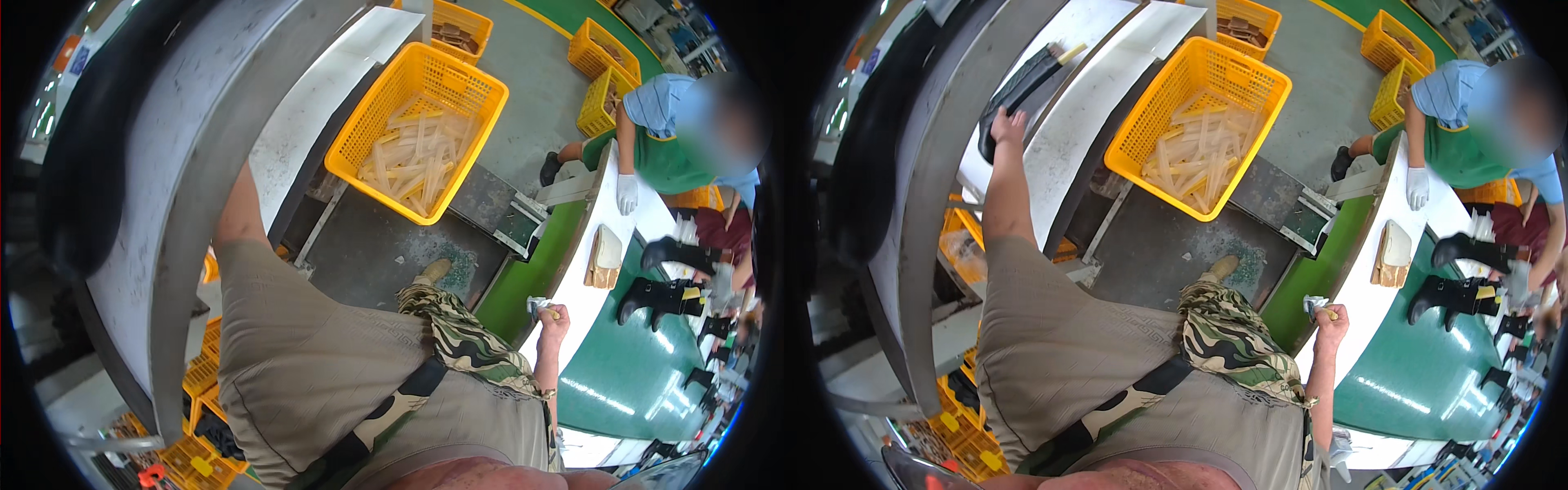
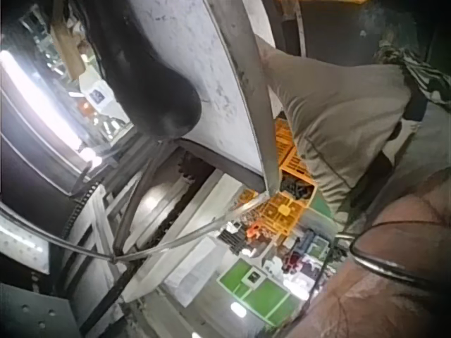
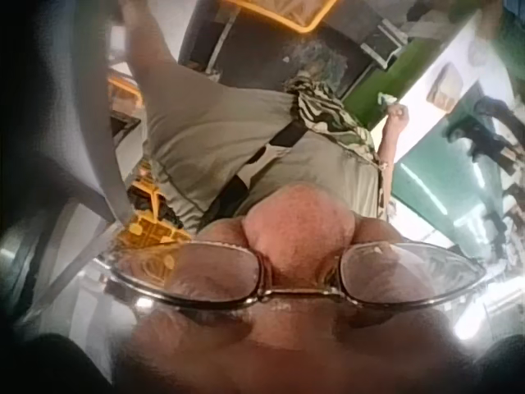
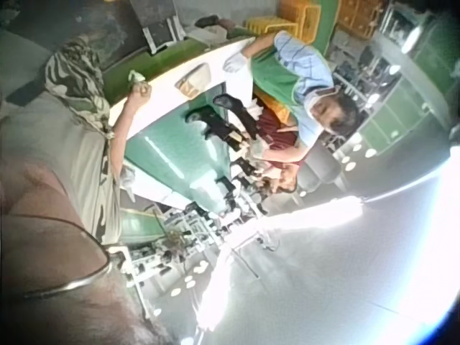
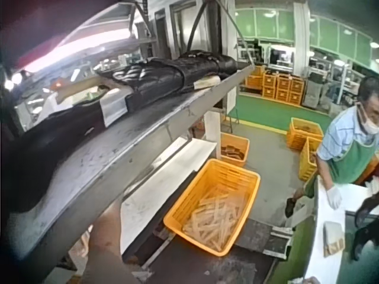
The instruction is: The recorder applies adhesive or glue to the bottom of black boots using a small brush at a footwear manufacturing assembly line.
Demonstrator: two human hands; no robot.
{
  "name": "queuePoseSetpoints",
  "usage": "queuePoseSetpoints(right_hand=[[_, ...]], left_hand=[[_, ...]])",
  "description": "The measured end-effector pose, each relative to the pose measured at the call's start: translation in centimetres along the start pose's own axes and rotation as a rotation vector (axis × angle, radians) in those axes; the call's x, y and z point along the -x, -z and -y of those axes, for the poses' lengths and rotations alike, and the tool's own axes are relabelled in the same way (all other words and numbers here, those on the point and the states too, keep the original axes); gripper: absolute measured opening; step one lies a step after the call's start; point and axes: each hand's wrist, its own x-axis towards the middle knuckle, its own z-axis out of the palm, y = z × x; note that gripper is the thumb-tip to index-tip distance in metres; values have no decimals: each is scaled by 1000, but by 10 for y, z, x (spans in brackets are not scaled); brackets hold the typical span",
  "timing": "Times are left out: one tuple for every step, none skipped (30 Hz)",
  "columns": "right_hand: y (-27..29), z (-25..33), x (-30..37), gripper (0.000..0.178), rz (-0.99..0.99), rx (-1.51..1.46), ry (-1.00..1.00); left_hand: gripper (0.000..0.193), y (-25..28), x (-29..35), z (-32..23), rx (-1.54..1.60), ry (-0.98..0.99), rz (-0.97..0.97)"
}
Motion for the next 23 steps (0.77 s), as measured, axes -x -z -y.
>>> queuePoseSetpoints(right_hand=[[0,-1,1,20,-7,-19,5],[0,-2,0,21,-5,-36,10],[1,-4,0,21,-13,-59,4],[1,-6,3,21,-21,-77,-2],[4,-8,6,21,-34,-97,-10],[7,-9,9,21,-27,-97,-16],[13,-13,9,21,-16,-111,-17],[19,-17,13,21,-18,-134,-25],[25,-22,18,21,-24,-165,-33],[32,-27,22,21,-31,-179,-31],[40,-32,29,21,-41,-204,-39],[47,-38,35,21,-55,-235,-51],[52,-44,39,20,-66,-268,-62],[56,-50,45,20,-67,-306,-90],[60,-56,53,20,-75,-346,-117],[63,-60,59,20,-110,-386,-156],[66,-64,64,20,-101,-405,-145],[67,-68,70,20,-117,-422,-150],[73,-72,77,20,-152,-443,-169],[78,-75,82,19,-145,-451,-158],[81,-79,88,17,-149,-443,-150],[85,-83,93,16,-174,-442,-149],[94,-88,100,14,-195,-462,-126]], left_hand=[[48,-5,17,7,3,-81,-28],[42,-15,36,21,-8,-177,-52],[36,-31,56,40,-33,-263,-73],[30,-43,78,55,-68,-327,-91],[24,-58,102,76,-89,-384,-62],[31,-59,129,82,35,-236,193],[31,-76,155,106,-278,-296,100],[43,-83,184,124,-4,-128,172],[37,-92,215,148,-206,-135,134],[30,-102,241,167,-376,-161,125],[33,-100,267,181,-374,-111,251],[26,-99,286,189,-593,-70,417],[13,-101,309,207,-749,-115,351],[9,-96,326,218,-798,-63,451],[7,-85,344,228,-826,-16,488],[5,-76,359,239,-850,7,550],[5,-62,374,247,-964,73,637],[9,-48,387,256,-992,186,673],[18,-34,404,267,-1114,322,604],[26,-19,420,275,-1100,476,605],[30,-7,439,284,-1275,452,667],[33,3,460,294,-1332,484,684],[33,-13,472,310,-1357,482,745]])
